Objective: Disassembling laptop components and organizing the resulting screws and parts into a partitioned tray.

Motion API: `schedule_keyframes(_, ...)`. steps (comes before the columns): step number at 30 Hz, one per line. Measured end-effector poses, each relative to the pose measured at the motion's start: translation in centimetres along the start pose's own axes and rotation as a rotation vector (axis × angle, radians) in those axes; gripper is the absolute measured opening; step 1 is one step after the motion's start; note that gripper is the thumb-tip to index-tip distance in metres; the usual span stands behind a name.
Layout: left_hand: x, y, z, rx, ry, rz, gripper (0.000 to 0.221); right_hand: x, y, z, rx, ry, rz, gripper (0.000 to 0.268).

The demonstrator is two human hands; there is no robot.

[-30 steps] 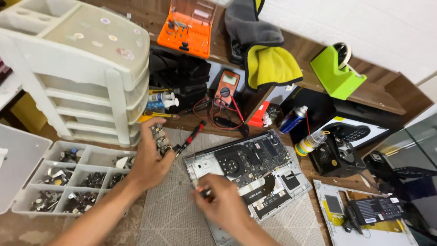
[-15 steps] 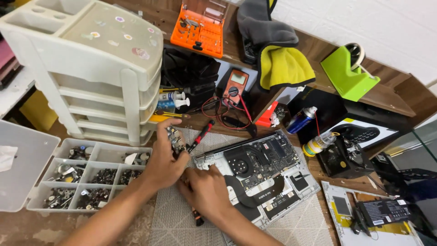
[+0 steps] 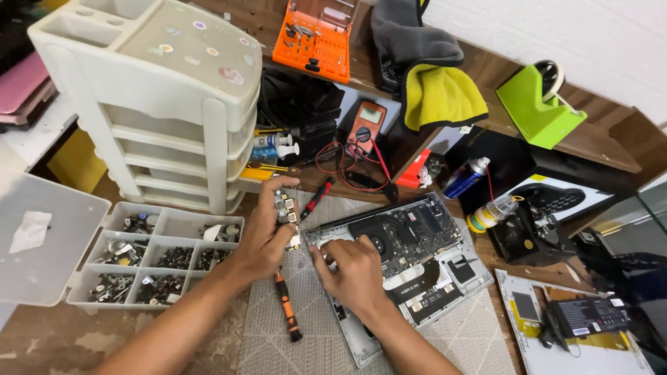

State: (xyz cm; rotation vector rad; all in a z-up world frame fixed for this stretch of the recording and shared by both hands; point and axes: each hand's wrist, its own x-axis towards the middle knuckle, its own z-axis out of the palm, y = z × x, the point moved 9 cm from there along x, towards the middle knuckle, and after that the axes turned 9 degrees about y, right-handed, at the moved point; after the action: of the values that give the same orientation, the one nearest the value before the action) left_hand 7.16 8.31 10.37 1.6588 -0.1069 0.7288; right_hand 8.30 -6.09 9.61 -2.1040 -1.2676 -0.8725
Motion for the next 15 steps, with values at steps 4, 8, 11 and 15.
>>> schedule_keyframes(4,-0.1,-0.2,-0.1,-0.029,0.012,-0.006,0.05,-0.3,-0.4,0.2,-0.011,-0.015,-0.043,0.033)
schedule_keyframes(8,-0.1,0.5,0.0,-0.046,0.0,0.025,0.049,-0.9,-0.4,0.5,0.019,0.012,-0.072,0.031)
schedule_keyframes(11,-0.1,0.0,-0.3,0.006,0.008,0.01,0.049,-1.0,-1.3,-1.4,0.063,0.225,-0.211,0.023)
schedule_keyframes(15,-0.3,-0.2,-0.2,-0.028,-0.032,-0.027,0.055,1.5,-5.8,-7.6,0.212,0.37,-0.281,0.021)
